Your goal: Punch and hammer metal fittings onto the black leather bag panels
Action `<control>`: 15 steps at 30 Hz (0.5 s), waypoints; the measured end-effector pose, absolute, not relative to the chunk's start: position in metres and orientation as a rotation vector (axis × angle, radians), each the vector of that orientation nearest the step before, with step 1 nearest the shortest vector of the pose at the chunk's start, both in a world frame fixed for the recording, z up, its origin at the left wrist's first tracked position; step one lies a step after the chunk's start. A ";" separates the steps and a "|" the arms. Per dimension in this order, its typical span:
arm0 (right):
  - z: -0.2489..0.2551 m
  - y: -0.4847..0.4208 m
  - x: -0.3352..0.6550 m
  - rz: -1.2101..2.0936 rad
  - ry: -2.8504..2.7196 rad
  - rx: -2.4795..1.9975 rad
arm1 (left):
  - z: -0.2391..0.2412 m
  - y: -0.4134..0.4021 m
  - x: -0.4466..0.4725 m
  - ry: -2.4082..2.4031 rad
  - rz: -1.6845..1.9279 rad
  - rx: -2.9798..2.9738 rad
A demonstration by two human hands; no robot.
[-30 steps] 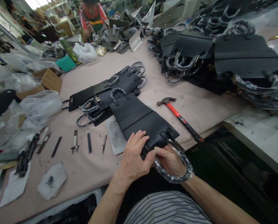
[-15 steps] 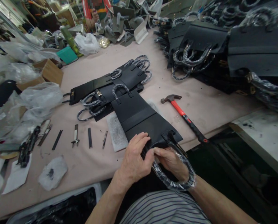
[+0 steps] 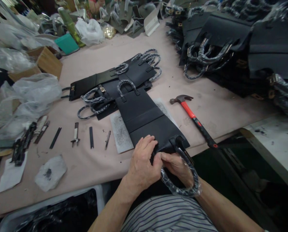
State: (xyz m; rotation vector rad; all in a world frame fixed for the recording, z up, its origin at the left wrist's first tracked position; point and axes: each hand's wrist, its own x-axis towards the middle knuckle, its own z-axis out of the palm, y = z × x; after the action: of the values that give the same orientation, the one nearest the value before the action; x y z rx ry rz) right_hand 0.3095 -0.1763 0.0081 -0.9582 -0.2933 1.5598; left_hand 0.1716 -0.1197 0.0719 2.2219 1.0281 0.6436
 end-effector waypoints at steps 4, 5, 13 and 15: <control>0.009 -0.175 0.310 1.553 -0.300 -0.953 | 0.070 -0.121 0.174 1.036 0.650 2.234; 0.009 -0.175 0.310 1.560 -0.298 -0.955 | 0.070 -0.121 0.174 1.035 0.650 2.234; 0.013 -0.172 0.309 1.559 -0.284 -0.970 | 0.069 -0.117 0.175 1.036 0.636 2.227; 0.013 -0.171 0.308 1.554 -0.295 -0.966 | 0.068 -0.119 0.175 1.042 0.637 2.226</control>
State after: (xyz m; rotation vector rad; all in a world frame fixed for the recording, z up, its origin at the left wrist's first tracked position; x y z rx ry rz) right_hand 0.3080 -0.1709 0.0127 -0.9660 -0.2946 1.5540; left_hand 0.1750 -0.1189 0.0684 2.2255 1.0425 0.6371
